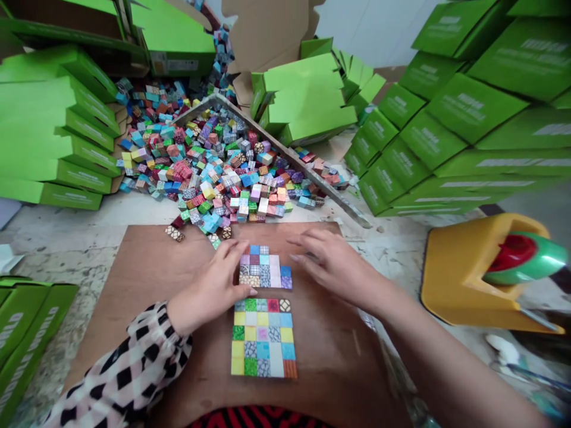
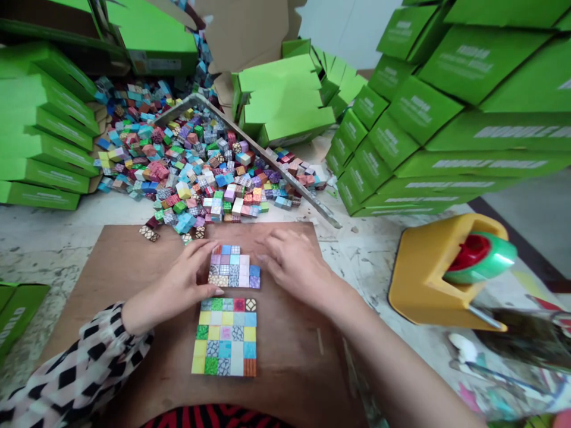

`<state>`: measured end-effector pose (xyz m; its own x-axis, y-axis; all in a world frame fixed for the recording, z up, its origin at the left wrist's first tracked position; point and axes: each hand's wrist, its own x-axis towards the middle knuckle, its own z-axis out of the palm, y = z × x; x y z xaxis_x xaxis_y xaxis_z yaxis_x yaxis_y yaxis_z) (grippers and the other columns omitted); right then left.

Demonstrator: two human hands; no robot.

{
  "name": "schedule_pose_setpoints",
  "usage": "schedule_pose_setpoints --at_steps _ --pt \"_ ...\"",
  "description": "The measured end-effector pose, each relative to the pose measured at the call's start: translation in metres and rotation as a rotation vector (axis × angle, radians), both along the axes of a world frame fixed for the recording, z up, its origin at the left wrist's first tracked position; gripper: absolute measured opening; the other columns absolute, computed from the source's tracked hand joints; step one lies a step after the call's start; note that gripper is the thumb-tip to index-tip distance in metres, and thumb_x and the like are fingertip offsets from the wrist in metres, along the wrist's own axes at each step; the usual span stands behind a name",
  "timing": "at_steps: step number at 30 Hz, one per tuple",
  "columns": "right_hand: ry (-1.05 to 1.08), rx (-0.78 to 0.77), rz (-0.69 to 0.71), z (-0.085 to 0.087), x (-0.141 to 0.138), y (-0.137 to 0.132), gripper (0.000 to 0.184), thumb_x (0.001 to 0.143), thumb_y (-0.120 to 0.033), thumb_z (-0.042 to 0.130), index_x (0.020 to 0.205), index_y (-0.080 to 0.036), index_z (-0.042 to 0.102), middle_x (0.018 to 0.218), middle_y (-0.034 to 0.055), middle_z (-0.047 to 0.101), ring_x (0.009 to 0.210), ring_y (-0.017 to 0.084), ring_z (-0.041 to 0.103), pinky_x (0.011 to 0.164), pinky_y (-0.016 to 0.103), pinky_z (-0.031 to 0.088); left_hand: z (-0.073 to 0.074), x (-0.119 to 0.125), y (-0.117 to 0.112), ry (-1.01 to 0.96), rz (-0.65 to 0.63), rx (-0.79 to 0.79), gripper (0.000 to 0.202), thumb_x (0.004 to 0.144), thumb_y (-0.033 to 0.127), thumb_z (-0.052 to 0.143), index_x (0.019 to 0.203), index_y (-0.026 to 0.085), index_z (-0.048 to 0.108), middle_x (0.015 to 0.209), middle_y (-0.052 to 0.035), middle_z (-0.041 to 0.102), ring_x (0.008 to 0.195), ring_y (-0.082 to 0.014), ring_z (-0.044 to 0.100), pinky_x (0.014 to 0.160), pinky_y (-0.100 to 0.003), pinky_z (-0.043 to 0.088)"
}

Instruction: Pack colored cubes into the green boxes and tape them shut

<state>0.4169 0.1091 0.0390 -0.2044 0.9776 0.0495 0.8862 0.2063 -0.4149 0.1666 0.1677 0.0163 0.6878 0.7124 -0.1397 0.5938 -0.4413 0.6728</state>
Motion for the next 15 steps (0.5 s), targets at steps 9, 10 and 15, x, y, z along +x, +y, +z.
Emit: schedule_pose_setpoints --at_steps 9,10,15 --pt "-0.319 -0.063 -0.233 -0.017 0.02 -0.018 0.032 0.091 -0.035 0.049 0.112 -0.016 0.064 0.104 0.0139 0.061 0.095 0.03 0.053 0.08 0.043 0.043 0.01 0.02 0.002 0.259 -0.175 0.232 0.073 0.076 0.046 0.067 0.139 0.021 0.041 0.142 -0.0109 0.043 0.12 -0.0337 0.047 0.099 -0.049 0.044" --pt "-0.316 -0.072 -0.235 -0.016 0.02 -0.015 0.031 0.091 -0.036 0.048 0.11 -0.017 0.065 0.102 0.0132 0.061 0.094 0.029 0.053 0.079 0.042 0.042 0.01 0.021 0.002 0.271 -0.182 0.251 0.071 0.077 0.045 0.066 0.139 0.021 0.042 0.14 -0.0107 0.045 0.117 -0.0332 0.049 0.097 -0.048 0.045" --pt "-0.187 0.0 -0.239 -0.013 0.015 0.013 0.031 0.093 -0.031 0.046 0.113 -0.016 0.063 0.102 0.0126 0.06 0.096 0.027 0.053 0.082 0.04 0.041 0.013 0.022 0.001 0.325 -0.205 0.298 0.069 0.079 0.047 0.064 0.139 0.019 0.044 0.138 -0.0112 0.048 0.113 -0.0326 0.051 0.096 -0.047 0.044"
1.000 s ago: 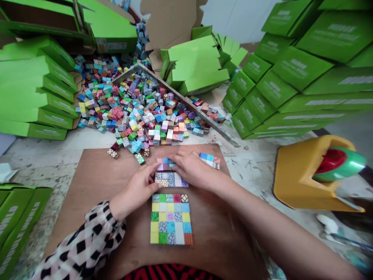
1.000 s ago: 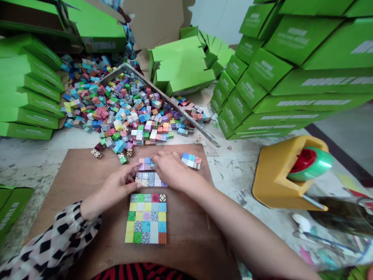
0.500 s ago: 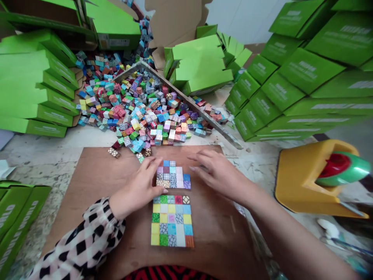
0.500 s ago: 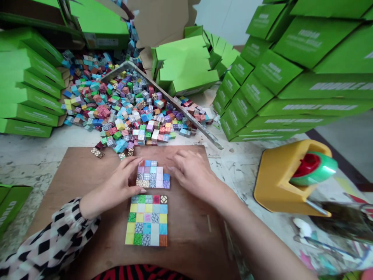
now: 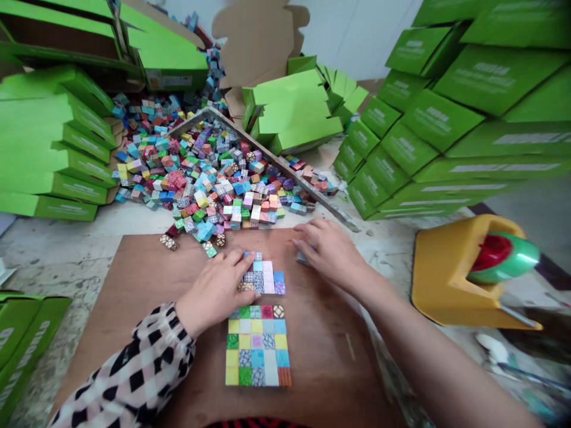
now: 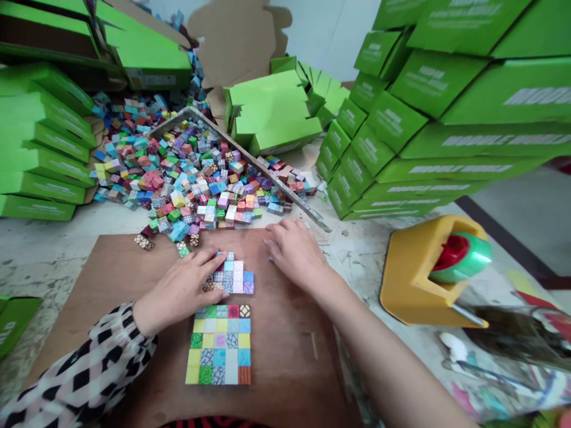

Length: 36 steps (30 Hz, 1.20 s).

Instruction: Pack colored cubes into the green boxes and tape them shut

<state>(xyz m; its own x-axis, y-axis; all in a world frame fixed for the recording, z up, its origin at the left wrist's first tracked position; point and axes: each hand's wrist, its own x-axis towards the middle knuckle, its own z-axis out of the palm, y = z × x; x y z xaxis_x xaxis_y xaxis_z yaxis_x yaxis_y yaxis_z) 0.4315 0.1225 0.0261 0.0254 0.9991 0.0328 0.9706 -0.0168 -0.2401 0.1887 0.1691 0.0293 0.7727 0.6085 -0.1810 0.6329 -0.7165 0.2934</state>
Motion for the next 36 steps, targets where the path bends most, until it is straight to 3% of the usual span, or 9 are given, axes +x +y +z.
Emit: schedule_pose_setpoints --at_steps 4,12,16,19,25,32,36 --pt "0.044 0.074 0.051 -0.002 -0.017 0.029 0.032 0.092 -0.025 0.044 0.119 -0.014 0.057 0.104 0.0119 0.059 0.097 0.025 0.052 0.084 0.038 0.041 0.003 0.001 -0.001 0.027 -0.009 0.02 0.067 0.081 0.047 0.061 0.14 0.018 0.043 0.139 -0.0116 0.047 0.115 -0.0329 0.051 0.097 -0.048 0.043" --pt "0.013 0.042 0.009 -0.008 -0.042 0.064 0.028 0.096 -0.03 0.039 0.103 -0.015 0.061 0.107 0.0125 0.058 0.092 0.022 0.055 0.075 0.031 0.041 0.002 0.0 0.0 0.023 -0.014 0.027 0.066 0.083 0.048 0.059 0.14 0.02 0.042 0.138 -0.0118 0.048 0.112 -0.0315 0.053 0.095 -0.047 0.044" --pt "0.072 0.034 0.035 -0.005 -0.034 0.056 0.026 0.095 -0.032 0.042 0.093 -0.016 0.063 0.098 0.0089 0.059 0.081 0.018 0.055 0.07 0.028 0.04 0.003 0.0 -0.001 0.028 -0.014 -0.005 0.066 0.083 0.047 0.06 0.139 0.018 0.043 0.136 -0.0127 0.049 0.109 -0.0322 0.054 0.093 -0.048 0.045" --pt "0.163 -0.073 0.118 -0.003 -0.03 0.043 0.024 0.094 -0.032 0.046 0.092 -0.017 0.065 0.089 0.0063 0.059 0.077 0.016 0.055 0.069 0.027 0.04 0.001 0.0 0.0 0.006 -0.01 -0.006 0.064 0.083 0.046 0.06 0.139 0.019 0.044 0.134 -0.0127 0.049 0.108 -0.0307 0.054 0.093 -0.047 0.045" --pt "0.165 -0.198 0.278 -0.003 -0.033 0.028 0.031 0.097 -0.031 0.042 0.095 -0.015 0.068 0.088 0.0087 0.061 0.078 0.017 0.055 0.073 0.028 0.043 -0.001 0.0 0.0 0.01 -0.016 -0.03 0.07 0.081 0.046 0.061 0.141 0.018 0.041 0.134 -0.0133 0.048 0.11 -0.0326 0.053 0.093 -0.048 0.045" --pt "0.174 -0.243 0.333 -0.008 -0.028 0.018 0.028 0.095 -0.027 0.042 0.103 -0.017 0.067 0.093 0.0087 0.061 0.079 0.017 0.057 0.071 0.029 0.043 -0.001 0.0 -0.003 0.004 0.016 0.005 0.068 0.082 0.046 0.061 0.141 0.02 0.041 0.146 -0.014 0.036 0.121 -0.0338 0.045 0.1 -0.049 0.04" --pt "0.193 -0.228 0.355 -0.012 -0.028 0.013 0.032 0.092 -0.019 0.044 0.118 -0.02 0.063 0.103 0.0097 0.064 0.089 0.019 0.06 0.077 0.031 0.046 0.0 0.001 -0.003 0.006 -0.005 0.015 0.072 0.082 0.044 0.061 0.145 0.022 0.034 0.15 -0.0118 0.034 0.117 -0.033 0.045 0.098 -0.049 0.04"
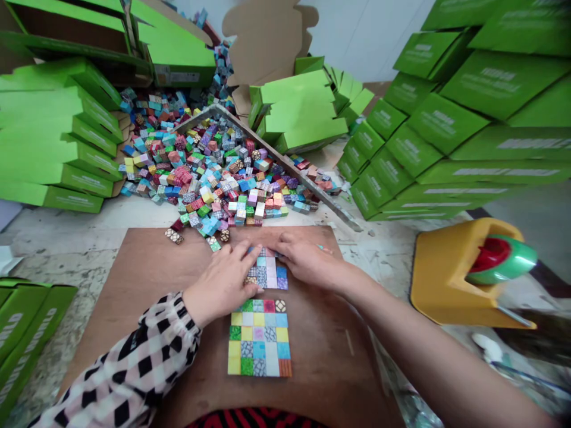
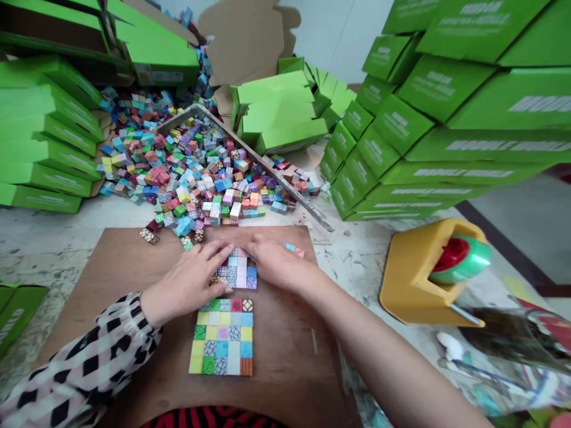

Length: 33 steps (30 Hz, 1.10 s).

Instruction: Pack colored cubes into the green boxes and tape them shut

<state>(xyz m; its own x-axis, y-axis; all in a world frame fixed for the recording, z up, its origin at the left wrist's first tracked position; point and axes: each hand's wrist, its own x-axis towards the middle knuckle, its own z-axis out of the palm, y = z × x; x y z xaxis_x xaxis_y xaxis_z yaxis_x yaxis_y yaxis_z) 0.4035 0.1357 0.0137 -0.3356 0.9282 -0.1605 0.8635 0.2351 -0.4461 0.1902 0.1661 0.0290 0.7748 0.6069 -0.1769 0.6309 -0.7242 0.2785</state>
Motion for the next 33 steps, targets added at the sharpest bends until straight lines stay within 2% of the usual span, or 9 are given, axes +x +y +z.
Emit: schedule_pose_setpoints --at_steps 3,5,11,16,23,28,33 --pt "0.058 0.057 0.019 0.002 -0.001 -0.001 0.04 0.09 -0.013 0.043 0.127 -0.02 0.056 0.119 0.0107 0.063 0.104 0.02 0.059 0.087 0.032 0.045 0.002 0.003 0.001 0.016 -0.052 -0.005 0.067 0.083 0.041 0.06 0.145 0.025 0.036 0.151 -0.0093 0.034 0.115 -0.033 0.046 0.096 -0.05 0.041" --pt "0.046 0.082 0.009 0.004 -0.001 -0.002 0.038 0.088 -0.012 0.046 0.124 -0.018 0.057 0.12 0.0109 0.064 0.109 0.021 0.058 0.089 0.033 0.045 0.004 0.004 0.001 0.036 -0.084 -0.006 0.065 0.084 0.04 0.059 0.144 0.025 0.038 0.151 -0.0085 0.036 0.115 -0.0333 0.046 0.096 -0.049 0.041" --pt "-0.095 0.082 -0.082 0.005 0.002 -0.011 0.02 0.084 -0.015 0.053 0.1 -0.019 0.064 0.097 0.0094 0.07 0.095 0.024 0.061 0.079 0.035 0.045 0.008 0.007 0.0 0.064 -0.09 0.007 0.065 0.084 0.039 0.058 0.144 0.027 0.037 0.15 -0.0076 0.038 0.117 -0.0336 0.047 0.096 -0.048 0.041" --pt "-0.062 0.035 -0.052 0.001 0.004 -0.017 0.02 0.084 -0.01 0.046 0.093 -0.018 0.062 0.092 0.0077 0.068 0.089 0.021 0.06 0.075 0.031 0.043 0.008 0.007 0.0 0.07 -0.092 0.001 0.066 0.084 0.039 0.058 0.145 0.023 0.037 0.15 -0.0099 0.037 0.118 -0.0346 0.046 0.097 -0.048 0.039" --pt "0.022 0.034 -0.014 0.0 0.005 -0.018 0.026 0.083 -0.006 0.043 0.095 -0.018 0.063 0.095 0.0078 0.069 0.094 0.02 0.06 0.081 0.032 0.043 0.007 0.007 0.0 0.081 -0.1 0.029 0.064 0.085 0.04 0.056 0.144 0.024 0.037 0.15 -0.0086 0.037 0.119 -0.0327 0.046 0.097 -0.047 0.04" --pt "-0.007 0.095 -0.004 0.011 0.002 -0.027 0.031 0.086 -0.011 0.045 0.113 -0.015 0.059 0.109 0.0119 0.065 0.104 0.024 0.056 0.09 0.036 0.041 0.008 0.007 0.0 0.091 -0.105 0.025 0.068 0.085 0.04 0.057 0.146 0.025 0.033 0.15 -0.0082 0.037 0.119 -0.032 0.047 0.098 -0.046 0.04" --pt "-0.193 0.101 -0.088 0.021 -0.004 -0.035 0.025 0.091 -0.014 0.041 0.101 -0.015 0.064 0.103 0.0123 0.066 0.099 0.026 0.054 0.082 0.038 0.037 0.005 0.007 0.0 0.066 -0.098 0.012 0.067 0.085 0.038 0.058 0.146 0.026 0.033 0.149 -0.0082 0.038 0.122 -0.0313 0.045 0.1 -0.046 0.039"
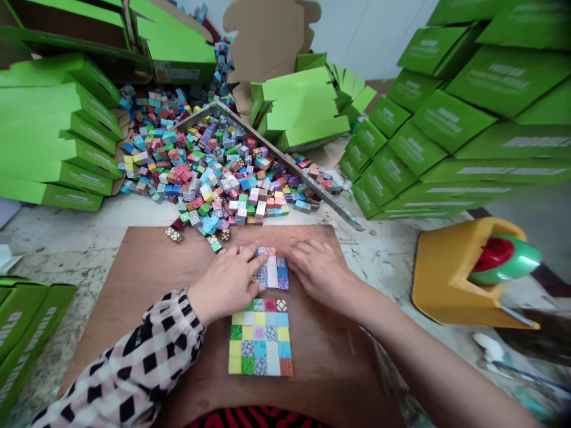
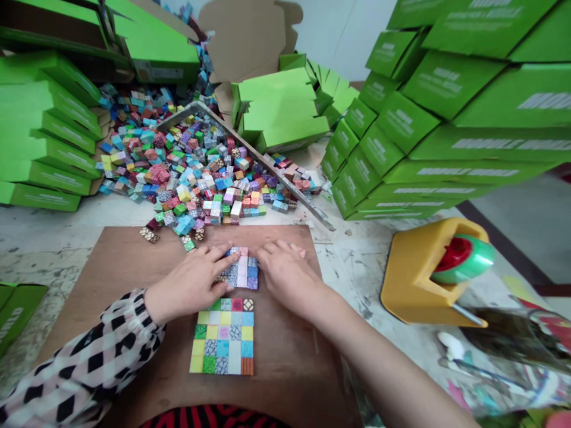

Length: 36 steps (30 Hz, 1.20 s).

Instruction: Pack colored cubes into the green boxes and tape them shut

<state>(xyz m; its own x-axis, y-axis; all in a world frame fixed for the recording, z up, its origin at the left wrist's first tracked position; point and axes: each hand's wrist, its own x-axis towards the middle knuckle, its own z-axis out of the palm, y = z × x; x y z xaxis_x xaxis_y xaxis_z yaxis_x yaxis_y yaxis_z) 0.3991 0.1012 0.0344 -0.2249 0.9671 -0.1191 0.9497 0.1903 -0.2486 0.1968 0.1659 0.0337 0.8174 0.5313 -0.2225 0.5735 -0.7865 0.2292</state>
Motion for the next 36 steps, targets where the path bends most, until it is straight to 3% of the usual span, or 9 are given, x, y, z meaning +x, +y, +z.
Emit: schedule_pose_setpoints --at_steps 3,7,10,13,21,26,31,36 --pt "-0.081 -0.045 -0.047 0.001 -0.006 0.0 0.026 0.091 -0.013 0.04 0.099 -0.016 0.065 0.093 0.0108 0.068 0.092 0.026 0.054 0.076 0.037 0.034 -0.002 0.0 0.0 -0.012 0.003 -0.004 0.067 0.084 0.037 0.058 0.145 0.026 0.035 0.148 -0.0083 0.039 0.121 -0.0315 0.046 0.101 -0.046 0.039" --pt "-0.064 -0.066 -0.059 0.002 -0.01 -0.004 0.031 0.091 -0.012 0.04 0.111 -0.018 0.063 0.093 0.0087 0.069 0.093 0.027 0.054 0.075 0.037 0.032 -0.003 -0.001 0.0 -0.024 0.012 -0.002 0.067 0.084 0.037 0.059 0.145 0.025 0.035 0.148 -0.0087 0.04 0.124 -0.032 0.045 0.102 -0.046 0.039" --pt "-0.065 -0.023 -0.057 0.002 -0.01 -0.012 0.032 0.095 -0.027 0.043 0.121 -0.017 0.059 0.102 0.0108 0.068 0.097 0.03 0.053 0.08 0.043 0.033 -0.004 -0.002 0.0 -0.035 0.008 -0.016 0.066 0.084 0.036 0.059 0.144 0.025 0.037 0.149 -0.0092 0.039 0.126 -0.0317 0.044 0.103 -0.047 0.038" --pt "-0.05 -0.018 -0.012 -0.002 -0.008 -0.016 0.052 0.089 -0.042 0.055 0.133 -0.014 0.05 0.112 0.0139 0.065 0.102 0.033 0.051 0.087 0.05 0.032 -0.003 -0.001 0.0 -0.039 0.016 -0.025 0.064 0.083 0.035 0.059 0.143 0.024 0.039 0.149 -0.0098 0.038 0.126 -0.0326 0.044 0.103 -0.048 0.038" --pt "0.01 -0.005 0.055 0.0 -0.006 -0.009 0.049 0.086 -0.037 0.062 0.129 -0.015 0.054 0.107 0.0128 0.066 0.099 0.029 0.054 0.084 0.043 0.038 0.0 0.0 0.0 -0.019 0.017 -0.045 0.064 0.084 0.033 0.058 0.144 0.023 0.038 0.149 -0.011 0.038 0.126 -0.033 0.044 0.105 -0.048 0.038" --pt "-0.001 0.05 -0.044 0.006 0.002 0.016 0.031 0.092 -0.041 0.051 0.107 -0.017 0.065 0.1 0.0113 0.068 0.096 0.028 0.056 0.082 0.041 0.038 -0.003 -0.003 0.0 -0.039 0.011 -0.032 0.067 0.084 0.036 0.06 0.145 0.025 0.034 0.151 -0.0106 0.035 0.126 -0.0335 0.045 0.103 -0.049 0.039" --pt "0.089 0.14 -0.141 -0.003 0.001 0.06 0.026 0.093 -0.029 0.047 0.11 -0.017 0.063 0.103 0.0114 0.066 0.096 0.024 0.058 0.08 0.035 0.041 -0.007 -0.009 0.002 -0.11 0.008 -0.026 0.067 0.085 0.042 0.062 0.144 0.028 0.034 0.152 -0.0124 0.032 0.128 -0.0342 0.045 0.101 -0.051 0.041" --pt "0.22 0.25 -0.157 -0.005 -0.026 0.084 0.024 0.093 -0.028 0.048 0.108 -0.015 0.061 0.103 0.0104 0.064 0.097 0.022 0.056 0.082 0.032 0.041 -0.008 -0.012 0.013 -0.344 0.08 -0.034 0.038 0.092 0.037 0.051 0.125 0.019 0.055 0.128 -0.0126 0.056 0.116 -0.026 0.056 0.096 -0.044 0.049"
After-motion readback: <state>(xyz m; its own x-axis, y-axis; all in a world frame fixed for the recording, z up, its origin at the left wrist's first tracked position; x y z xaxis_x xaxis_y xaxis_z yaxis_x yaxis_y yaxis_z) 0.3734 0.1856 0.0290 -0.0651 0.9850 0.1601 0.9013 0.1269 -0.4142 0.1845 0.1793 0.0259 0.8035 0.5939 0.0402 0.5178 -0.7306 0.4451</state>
